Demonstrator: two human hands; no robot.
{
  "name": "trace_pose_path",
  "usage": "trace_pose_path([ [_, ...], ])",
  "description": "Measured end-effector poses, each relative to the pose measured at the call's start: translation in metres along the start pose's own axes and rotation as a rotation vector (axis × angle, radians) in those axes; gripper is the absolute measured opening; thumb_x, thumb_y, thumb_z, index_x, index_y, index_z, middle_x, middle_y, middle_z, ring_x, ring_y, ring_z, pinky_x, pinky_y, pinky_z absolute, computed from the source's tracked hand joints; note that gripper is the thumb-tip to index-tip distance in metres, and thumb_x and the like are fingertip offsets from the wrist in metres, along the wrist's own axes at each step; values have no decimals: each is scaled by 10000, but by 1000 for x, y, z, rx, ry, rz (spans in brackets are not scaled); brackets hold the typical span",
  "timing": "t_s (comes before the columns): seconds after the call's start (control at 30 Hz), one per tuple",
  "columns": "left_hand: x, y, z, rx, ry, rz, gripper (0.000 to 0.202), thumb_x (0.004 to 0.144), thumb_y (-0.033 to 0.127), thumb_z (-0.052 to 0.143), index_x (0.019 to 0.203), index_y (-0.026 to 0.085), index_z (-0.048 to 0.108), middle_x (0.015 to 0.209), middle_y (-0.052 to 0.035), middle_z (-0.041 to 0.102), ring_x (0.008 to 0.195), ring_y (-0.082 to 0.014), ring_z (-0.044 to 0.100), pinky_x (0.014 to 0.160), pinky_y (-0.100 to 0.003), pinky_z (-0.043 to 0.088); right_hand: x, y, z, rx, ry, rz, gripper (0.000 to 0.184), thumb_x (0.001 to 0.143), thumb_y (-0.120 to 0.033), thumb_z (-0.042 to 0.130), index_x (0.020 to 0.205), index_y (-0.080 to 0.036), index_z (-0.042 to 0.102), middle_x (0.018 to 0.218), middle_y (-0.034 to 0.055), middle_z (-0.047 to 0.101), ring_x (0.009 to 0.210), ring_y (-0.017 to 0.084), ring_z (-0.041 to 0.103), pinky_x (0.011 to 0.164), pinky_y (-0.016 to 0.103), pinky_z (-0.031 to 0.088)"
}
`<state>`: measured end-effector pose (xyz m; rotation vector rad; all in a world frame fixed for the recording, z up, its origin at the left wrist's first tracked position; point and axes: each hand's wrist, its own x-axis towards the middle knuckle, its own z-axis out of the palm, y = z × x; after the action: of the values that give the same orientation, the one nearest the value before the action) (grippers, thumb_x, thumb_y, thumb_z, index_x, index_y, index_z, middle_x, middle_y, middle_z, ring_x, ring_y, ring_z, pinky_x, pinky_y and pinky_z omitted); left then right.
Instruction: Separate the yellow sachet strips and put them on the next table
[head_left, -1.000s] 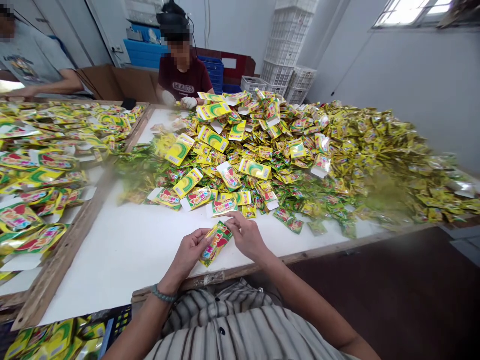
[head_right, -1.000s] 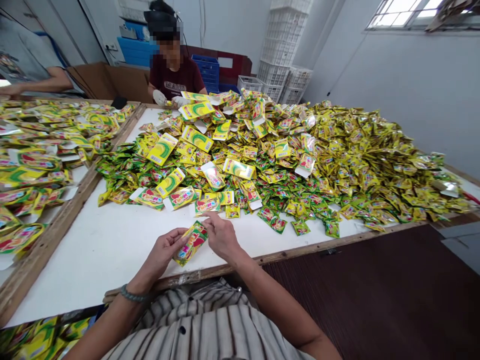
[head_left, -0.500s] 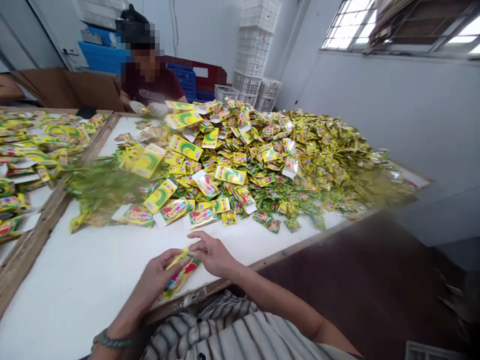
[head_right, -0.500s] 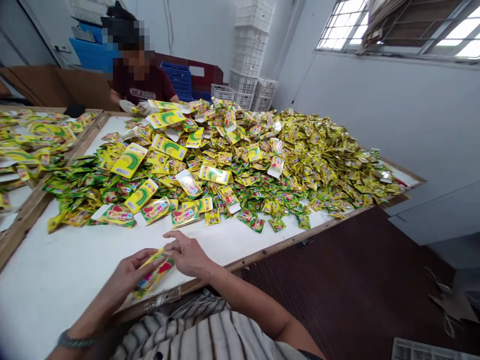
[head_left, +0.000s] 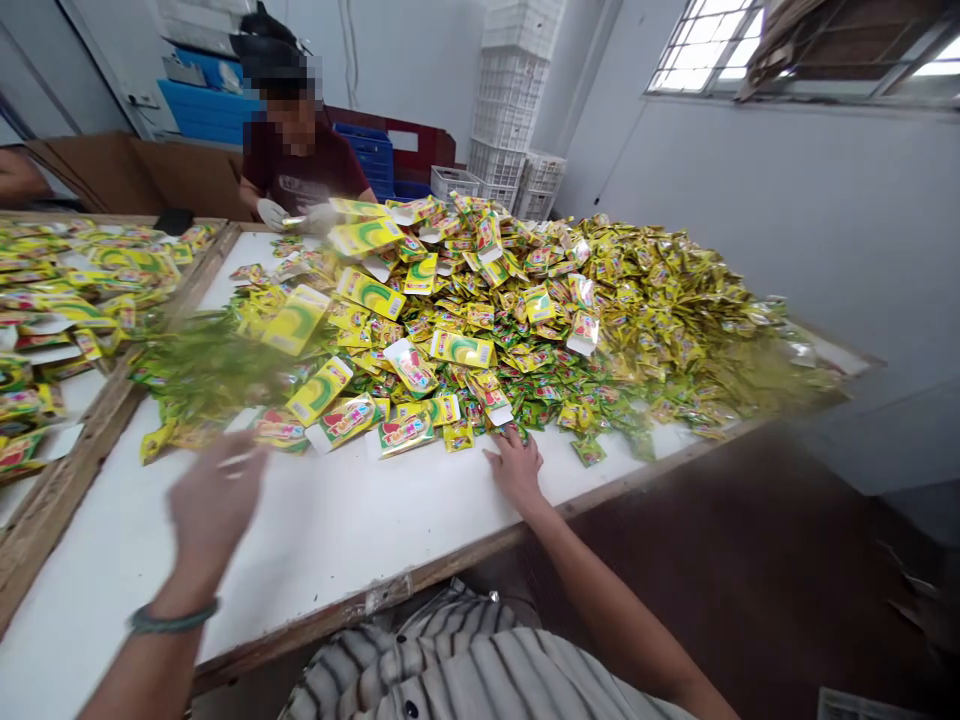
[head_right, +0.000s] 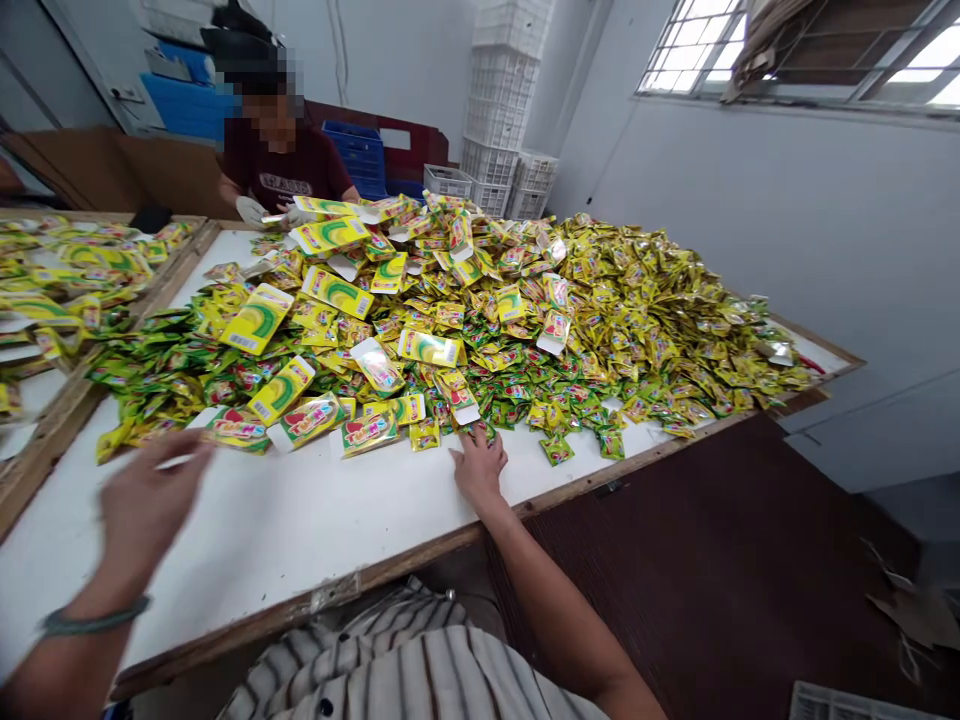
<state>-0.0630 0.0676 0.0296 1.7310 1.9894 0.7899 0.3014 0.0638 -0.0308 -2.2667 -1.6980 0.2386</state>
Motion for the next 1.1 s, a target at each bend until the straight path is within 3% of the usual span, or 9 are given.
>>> trace_pose_path([
  [0.03,2,10,11,15,48,9,469,860,518,417,1137,186,599,1097,-74,680,871,-275,655,754,-392,524,-6,-8,3,-7,10,-46,295,858,-285,580,1140,-287,662,1367,78,519,1309,412,275,972,565,265],
  [0.1,7,31,38,87,-38,224,457,843,479,489,1152,160,601,1198,-127,641,1039,-301,606,874,-407,490,-14,-19,5,3,28,-130,202,843,-279,604,1020,-278,700,1229,64,621,1323,405,252,985,569,231],
  [0.2,15,60,76,235,-131,518,478,833,399,555,1243,154,546,1298,-153,581,1235,-319,473,1042,-444,358,-17,-23,4,125,-18,-254,120,828,-194,596,882,-238,693,1003,52,689,1187,313,455,949,470,315],
  [0.3,24,74,94,378,-213,582,521,777,308,639,1262,151,531,1254,-166,604,1257,-348,428,1032,-454,343,-14,-17,4,344,7,-266,123,823,-154,540,856,-201,649,900,57,668,864,200,596,804,338,417],
  [0.53,12,66,76,267,-345,407,540,792,379,563,1288,169,513,1101,-130,656,1034,-301,580,868,-374,433,7,5,-19,797,-13,-33,139,771,-328,564,751,-190,579,660,-1,615,617,155,581,601,255,434],
  [0.67,-5,57,73,-34,-469,145,468,766,360,556,1203,196,574,993,-61,691,902,-261,624,777,-340,457,18,-11,-29,493,49,-52,224,834,-363,541,696,-195,594,633,18,619,609,162,563,603,264,389],
  [0.87,-23,44,83,-626,-574,-95,583,709,503,660,1165,170,510,956,-64,694,808,-222,650,685,-318,508,18,-67,1,88,-51,-56,292,723,-348,741,910,-166,611,878,125,680,818,238,609,667,289,380],
  [1.0,-28,37,75,-404,-460,-114,538,743,520,621,1145,175,524,975,-96,681,835,-244,659,716,-364,521,13,-72,15,259,-164,-99,167,742,-289,692,822,-191,583,744,14,625,679,165,546,607,250,338],
  [1.1,-32,34,69,23,-224,133,551,762,499,621,1191,162,548,1218,-181,594,1096,-334,571,884,-472,467,9,-61,14,431,-139,-151,98,755,-259,621,775,-195,550,722,-18,577,657,139,502,600,231,332],
])
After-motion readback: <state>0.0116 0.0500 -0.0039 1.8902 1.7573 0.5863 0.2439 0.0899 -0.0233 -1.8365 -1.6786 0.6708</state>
